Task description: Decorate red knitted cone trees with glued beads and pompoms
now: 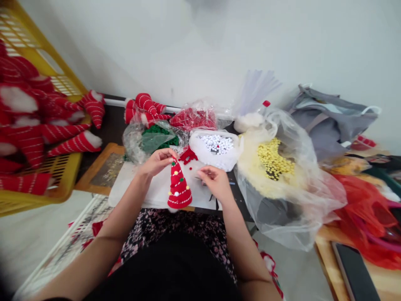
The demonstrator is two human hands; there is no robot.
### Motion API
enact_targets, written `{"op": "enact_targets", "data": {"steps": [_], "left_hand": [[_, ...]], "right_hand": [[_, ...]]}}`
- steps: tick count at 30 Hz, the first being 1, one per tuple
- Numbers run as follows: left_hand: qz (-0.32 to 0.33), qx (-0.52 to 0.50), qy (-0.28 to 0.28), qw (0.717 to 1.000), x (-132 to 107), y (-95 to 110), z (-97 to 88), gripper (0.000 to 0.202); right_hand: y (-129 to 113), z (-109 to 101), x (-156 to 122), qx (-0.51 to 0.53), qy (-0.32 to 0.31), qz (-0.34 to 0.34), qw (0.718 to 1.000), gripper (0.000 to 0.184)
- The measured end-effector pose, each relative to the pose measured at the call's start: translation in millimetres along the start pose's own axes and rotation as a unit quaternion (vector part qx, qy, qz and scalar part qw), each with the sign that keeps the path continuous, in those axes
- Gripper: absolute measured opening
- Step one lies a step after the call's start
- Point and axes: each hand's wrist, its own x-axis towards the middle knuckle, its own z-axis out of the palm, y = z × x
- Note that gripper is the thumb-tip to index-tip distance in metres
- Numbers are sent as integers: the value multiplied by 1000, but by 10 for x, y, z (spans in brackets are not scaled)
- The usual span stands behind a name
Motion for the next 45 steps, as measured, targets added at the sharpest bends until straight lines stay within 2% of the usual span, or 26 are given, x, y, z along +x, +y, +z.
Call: {"op": "enact_targets", "data": {"steps": [3,5,8,11,13,16,18,19,20,22,23,24,27,28,30,31,32,33,35,37,38,39,41,45], "left_hand": [[18,82,-17,996,-405,391,25,28],[54,133,20,989,-831,678,-50,22],[90,195,127,968,-1620,1028,-265,17],[43,258,246,933,-2400,1191,-510,21],[-32,300,310,902,-2811,1169,-674,30],[-166,317,355,864,-3209,947,-945,44],[-233,305,367,848,-3355,737,-1139,56],[-260,307,385,830,-3403,637,-1228,61],[-287,325,417,799,-3437,553,-1305,64],[-327,373,465,733,-3463,454,-1394,63],[-330,388,467,722,-3451,442,-1400,62],[-321,392,454,733,-3420,454,-1382,60],[-239,348,359,832,-3186,582,-1235,57],[-213,340,333,853,-3058,637,-1187,54],[-154,368,342,851,-2735,734,-1149,49],[-116,403,368,830,-2549,772,-1171,46],[-82,446,399,797,-2354,802,-1223,42],[-58,492,434,752,-2158,825,-1301,39],[-47,556,498,664,-1789,853,-1514,44],[-66,579,545,603,-1484,862,-1754,64],[-91,571,563,590,-1363,859,-1868,69],[-123,554,576,588,-1265,850,-1973,71],[-176,520,585,597,-1130,815,-2141,72],[-201,521,572,601,-1038,720,-2309,59]], "right_hand": [[47,-272,51,61,33,84,994,57],[89,-422,130,36,34,107,993,63],[155,-455,313,-97,23,50,994,61],[223,-246,480,-225,-40,-54,972,52],[273,-64,533,-257,-78,-117,956,47],[344,106,510,-248,-71,-169,951,42],[375,102,437,-236,-55,-160,957,40],[384,63,387,-235,-48,-153,959,39],[390,0,330,-238,-39,-148,959,39],[400,-188,201,-262,-5,-140,955,39],[410,-308,131,-280,18,-127,951,39],[428,-439,59,-308,41,-106,945,38],[532,-820,-148,-427,82,9,901,37],[580,-914,-212,-457,71,61,885,41],[674,-1012,-327,-466,32,125,875,46],[714,-1015,-379,-457,12,146,877,48],[747,-990,-426,-446,-2,158,881,50],[772,-946,-468,-438,-9,167,883,53],[808,-832,-534,-435,-9,174,883,59],[840,-731,-575,-439,-3,170,882,63],[861,-694,-588,-437,1,167,884,63],[884,-666,-597,-433,8,165,886,61],[930,-632,-613,-419,34,162,893,58],[930,-581,-664,-317,99,149,932,52]]}}
